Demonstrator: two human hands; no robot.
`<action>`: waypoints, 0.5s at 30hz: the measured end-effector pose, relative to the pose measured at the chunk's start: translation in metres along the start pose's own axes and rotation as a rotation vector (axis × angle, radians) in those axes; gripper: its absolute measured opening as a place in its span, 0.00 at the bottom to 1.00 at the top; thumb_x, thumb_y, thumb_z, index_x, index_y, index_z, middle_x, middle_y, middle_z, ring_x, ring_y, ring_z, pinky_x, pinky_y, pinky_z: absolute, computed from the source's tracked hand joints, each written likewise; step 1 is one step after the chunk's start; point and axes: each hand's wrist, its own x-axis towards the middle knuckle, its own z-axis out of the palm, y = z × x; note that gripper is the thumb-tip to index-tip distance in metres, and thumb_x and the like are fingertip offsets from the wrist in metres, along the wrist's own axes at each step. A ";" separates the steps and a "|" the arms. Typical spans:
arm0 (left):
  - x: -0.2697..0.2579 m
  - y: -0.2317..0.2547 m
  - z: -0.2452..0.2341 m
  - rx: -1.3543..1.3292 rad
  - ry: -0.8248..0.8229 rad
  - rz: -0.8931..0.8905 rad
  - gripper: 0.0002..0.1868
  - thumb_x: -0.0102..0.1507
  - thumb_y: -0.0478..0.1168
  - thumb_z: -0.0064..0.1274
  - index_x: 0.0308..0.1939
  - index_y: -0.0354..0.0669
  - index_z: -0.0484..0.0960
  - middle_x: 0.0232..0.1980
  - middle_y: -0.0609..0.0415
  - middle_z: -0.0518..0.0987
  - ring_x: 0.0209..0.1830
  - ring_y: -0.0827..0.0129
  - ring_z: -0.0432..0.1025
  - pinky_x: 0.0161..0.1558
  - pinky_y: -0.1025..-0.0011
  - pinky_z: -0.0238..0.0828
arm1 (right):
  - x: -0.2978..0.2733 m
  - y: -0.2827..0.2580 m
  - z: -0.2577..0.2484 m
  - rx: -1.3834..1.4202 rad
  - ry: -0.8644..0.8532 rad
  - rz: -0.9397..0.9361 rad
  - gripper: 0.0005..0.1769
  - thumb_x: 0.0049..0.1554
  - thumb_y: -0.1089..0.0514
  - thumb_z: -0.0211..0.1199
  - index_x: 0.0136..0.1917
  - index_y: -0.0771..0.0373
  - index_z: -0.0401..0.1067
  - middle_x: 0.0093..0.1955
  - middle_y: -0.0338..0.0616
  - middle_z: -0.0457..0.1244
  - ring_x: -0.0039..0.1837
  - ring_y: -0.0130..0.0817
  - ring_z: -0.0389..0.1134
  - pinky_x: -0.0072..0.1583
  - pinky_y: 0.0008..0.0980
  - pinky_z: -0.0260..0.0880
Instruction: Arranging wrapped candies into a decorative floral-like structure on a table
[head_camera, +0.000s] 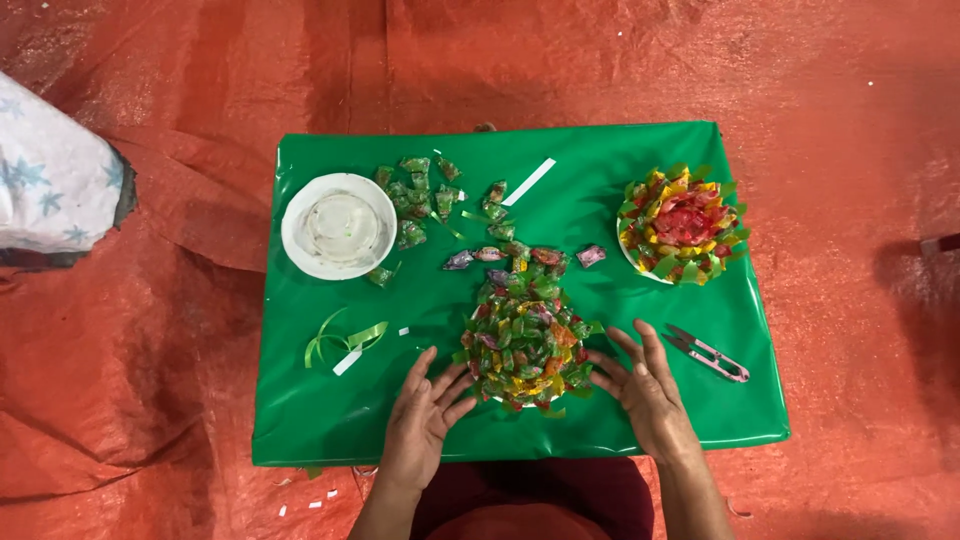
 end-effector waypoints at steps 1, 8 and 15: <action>0.000 -0.001 -0.001 -0.001 -0.018 0.003 0.39 0.67 0.51 0.43 0.81 0.48 0.53 0.73 0.28 0.71 0.70 0.45 0.71 0.61 0.53 0.76 | 0.001 0.002 -0.002 -0.019 -0.019 0.004 0.37 0.61 0.48 0.53 0.81 0.48 0.47 0.82 0.58 0.48 0.71 0.62 0.63 0.63 0.49 0.69; -0.004 -0.009 -0.005 -0.036 -0.047 -0.014 0.40 0.68 0.51 0.45 0.81 0.44 0.49 0.66 0.22 0.77 0.59 0.44 0.78 0.53 0.57 0.83 | 0.012 -0.009 0.007 -0.154 0.030 0.074 0.43 0.56 0.42 0.52 0.82 0.44 0.46 0.84 0.52 0.48 0.73 0.58 0.62 0.63 0.49 0.65; -0.022 0.029 0.000 0.329 0.026 -0.183 0.44 0.60 0.53 0.53 0.78 0.42 0.61 0.60 0.33 0.86 0.49 0.51 0.85 0.40 0.63 0.87 | 0.016 -0.007 -0.006 -0.304 -0.015 -0.012 0.43 0.58 0.42 0.50 0.83 0.50 0.44 0.83 0.53 0.49 0.72 0.53 0.65 0.62 0.46 0.68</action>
